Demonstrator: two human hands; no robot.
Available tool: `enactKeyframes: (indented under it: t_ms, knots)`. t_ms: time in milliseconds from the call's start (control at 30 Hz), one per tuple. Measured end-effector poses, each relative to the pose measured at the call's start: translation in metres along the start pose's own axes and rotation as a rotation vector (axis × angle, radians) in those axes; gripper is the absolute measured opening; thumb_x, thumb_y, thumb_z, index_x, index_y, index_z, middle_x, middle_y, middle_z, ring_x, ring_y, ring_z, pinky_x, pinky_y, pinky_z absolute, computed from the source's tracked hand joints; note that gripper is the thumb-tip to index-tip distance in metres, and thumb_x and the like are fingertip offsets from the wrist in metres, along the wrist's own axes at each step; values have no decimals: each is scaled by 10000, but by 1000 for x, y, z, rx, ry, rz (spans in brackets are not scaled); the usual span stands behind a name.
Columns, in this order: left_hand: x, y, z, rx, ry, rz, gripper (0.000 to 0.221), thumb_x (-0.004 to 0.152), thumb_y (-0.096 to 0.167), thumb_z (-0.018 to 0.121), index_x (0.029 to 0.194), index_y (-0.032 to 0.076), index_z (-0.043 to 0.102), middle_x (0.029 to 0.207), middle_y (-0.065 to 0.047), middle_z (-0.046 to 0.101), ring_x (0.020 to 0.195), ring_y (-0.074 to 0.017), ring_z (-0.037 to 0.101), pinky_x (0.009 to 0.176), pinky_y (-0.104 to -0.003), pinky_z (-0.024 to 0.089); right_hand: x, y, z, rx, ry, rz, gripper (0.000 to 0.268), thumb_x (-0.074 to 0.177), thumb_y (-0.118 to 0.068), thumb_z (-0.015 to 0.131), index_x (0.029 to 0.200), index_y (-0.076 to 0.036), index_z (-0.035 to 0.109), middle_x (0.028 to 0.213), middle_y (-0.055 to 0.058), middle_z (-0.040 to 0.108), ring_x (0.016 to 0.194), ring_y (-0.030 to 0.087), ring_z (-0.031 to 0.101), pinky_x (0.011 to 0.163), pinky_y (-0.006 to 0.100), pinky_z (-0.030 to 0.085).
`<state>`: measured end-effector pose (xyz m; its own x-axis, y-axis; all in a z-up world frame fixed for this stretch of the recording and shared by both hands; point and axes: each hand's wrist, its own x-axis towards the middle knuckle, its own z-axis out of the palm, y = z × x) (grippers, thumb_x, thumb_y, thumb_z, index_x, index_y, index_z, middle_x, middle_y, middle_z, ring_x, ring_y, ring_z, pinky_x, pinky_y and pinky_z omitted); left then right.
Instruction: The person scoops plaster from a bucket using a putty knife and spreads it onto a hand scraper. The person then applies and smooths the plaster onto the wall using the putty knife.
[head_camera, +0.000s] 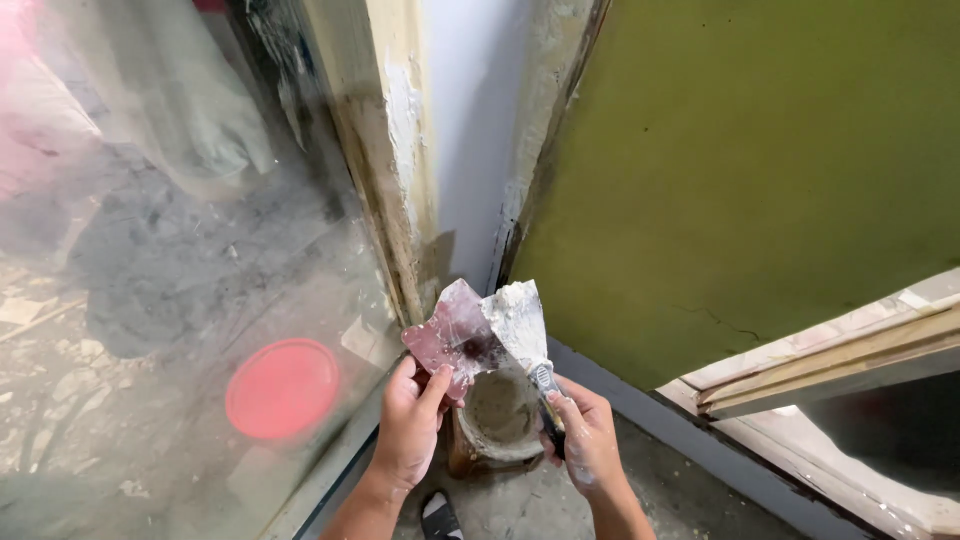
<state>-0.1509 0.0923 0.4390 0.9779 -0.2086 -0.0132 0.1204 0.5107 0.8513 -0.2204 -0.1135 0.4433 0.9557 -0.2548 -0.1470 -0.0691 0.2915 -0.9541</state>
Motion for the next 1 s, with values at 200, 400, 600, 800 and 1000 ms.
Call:
enactKeyframes:
  t_ms: [200,400,600,800,1000]
  knots:
    - [16,34,7,22,-72,82,167,984,71,585,1132,0,612,968,-49,699,808,-123,642,696,-294,545,7,-24,23,74,-47,-107,326,1003,-147,523,1177,81,678,659,68,600,427,108,490,346,258,345]
    - [23,60,17,71,-83,113,142,989,70,597,1105,-12,607,973,-76,718,823,-139,671,694,-312,564,9,-48,41,79,25,-95,360,964,-147,527,1240,29,679,653,56,608,431,102,505,335,251,344]
    - [26,65,26,67,-107,161,159,1013,59,617,1135,-41,630,1004,-107,714,856,-150,668,742,-308,573,10,-64,42,66,64,-85,376,958,-148,540,1265,17,683,653,70,618,426,111,509,341,254,359]
    - [32,68,43,52,-52,218,203,977,47,595,1159,-39,620,1044,-102,742,903,-152,713,825,-299,596,25,-76,34,77,-3,-125,359,970,-148,541,1216,77,675,673,75,618,441,106,514,328,254,349]
    - [43,63,71,67,44,298,181,986,39,596,1142,-50,625,1026,-109,728,882,-154,707,786,-304,597,52,-97,16,61,-93,-108,354,958,-144,546,1218,61,671,679,84,628,434,116,511,339,251,357]
